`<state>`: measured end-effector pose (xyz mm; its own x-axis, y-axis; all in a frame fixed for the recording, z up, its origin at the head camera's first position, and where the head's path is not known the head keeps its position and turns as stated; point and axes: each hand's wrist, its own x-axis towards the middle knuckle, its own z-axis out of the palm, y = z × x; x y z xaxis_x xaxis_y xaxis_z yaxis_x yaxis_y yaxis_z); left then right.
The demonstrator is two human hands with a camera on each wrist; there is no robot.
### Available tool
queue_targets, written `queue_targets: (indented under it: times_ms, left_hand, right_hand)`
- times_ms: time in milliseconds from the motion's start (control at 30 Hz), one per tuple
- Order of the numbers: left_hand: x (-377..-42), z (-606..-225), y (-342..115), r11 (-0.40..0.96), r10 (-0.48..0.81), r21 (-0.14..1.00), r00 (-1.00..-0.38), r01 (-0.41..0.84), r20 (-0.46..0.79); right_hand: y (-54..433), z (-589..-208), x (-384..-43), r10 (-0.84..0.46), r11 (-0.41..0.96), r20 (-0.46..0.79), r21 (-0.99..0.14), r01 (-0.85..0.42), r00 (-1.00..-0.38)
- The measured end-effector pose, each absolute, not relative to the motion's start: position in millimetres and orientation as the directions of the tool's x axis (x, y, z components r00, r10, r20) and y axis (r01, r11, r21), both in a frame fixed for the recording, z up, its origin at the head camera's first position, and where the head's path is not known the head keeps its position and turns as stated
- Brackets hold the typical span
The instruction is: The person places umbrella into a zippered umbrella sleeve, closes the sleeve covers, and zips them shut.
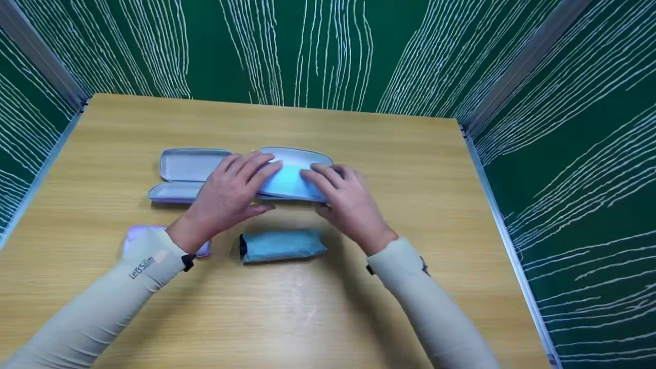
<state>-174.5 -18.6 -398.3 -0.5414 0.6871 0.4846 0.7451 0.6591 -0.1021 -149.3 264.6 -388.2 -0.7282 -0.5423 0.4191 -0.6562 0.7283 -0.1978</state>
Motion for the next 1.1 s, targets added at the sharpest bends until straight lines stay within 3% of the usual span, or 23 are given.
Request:
queue_targets:
  times_ms: [200,467,567,633,733,800,900,1100]
  left_hand:
    - [-172.8,-400.9,-13.0,0.661,0.669,-0.189,-0.458,0.726,0.585]
    - [-174.3,-398.8,-13.7,0.678,0.659,-0.248,-0.424,0.692,0.621]
    - [-176.5,-397.9,-17.1,0.681,0.656,-0.251,-0.421,0.688,0.627]
    - [-178.1,-397.5,-20.8,0.681,0.65,-0.239,-0.421,0.692,0.633]
    - [-181.2,-397.6,-26.2,0.674,0.638,-0.207,-0.417,0.71,0.648]
    - [-182.1,-397.2,-28.7,0.665,0.631,-0.188,-0.41,0.722,0.659]
    - [-181.9,-397.2,-30.4,0.65,0.623,-0.174,-0.388,0.74,0.679]
    - [-180.3,-396.7,-30.7,0.609,0.643,-0.174,-0.353,0.774,0.68]
  right_hand:
    - [252.7,-386.0,-151.4,-0.542,0.726,0.445,-0.18,-0.664,-0.713]
    - [248.9,-387.0,-152.8,-0.503,0.722,0.5,-0.207,-0.661,-0.706]
    - [253.4,-383.2,-154.5,-0.465,0.67,0.518,-0.324,-0.668,-0.718]
    - [259.3,-377.8,-156.5,-0.4,0.578,0.51,-0.503,-0.642,-0.761]
    - [271.6,-368.1,-161.7,-0.277,0.326,0.417,-0.807,-0.493,-0.866]
    - [279.8,-364.8,-166.1,-0.239,0.156,0.31,-0.923,-0.352,-0.92]
    - [288.0,-366.6,-173.6,-0.308,0.04,0.148,-0.985,-0.168,-0.94]
    - [289.6,-379.3,-176.6,-0.475,-0.007,-0.116,-0.991,0.135,-0.873]
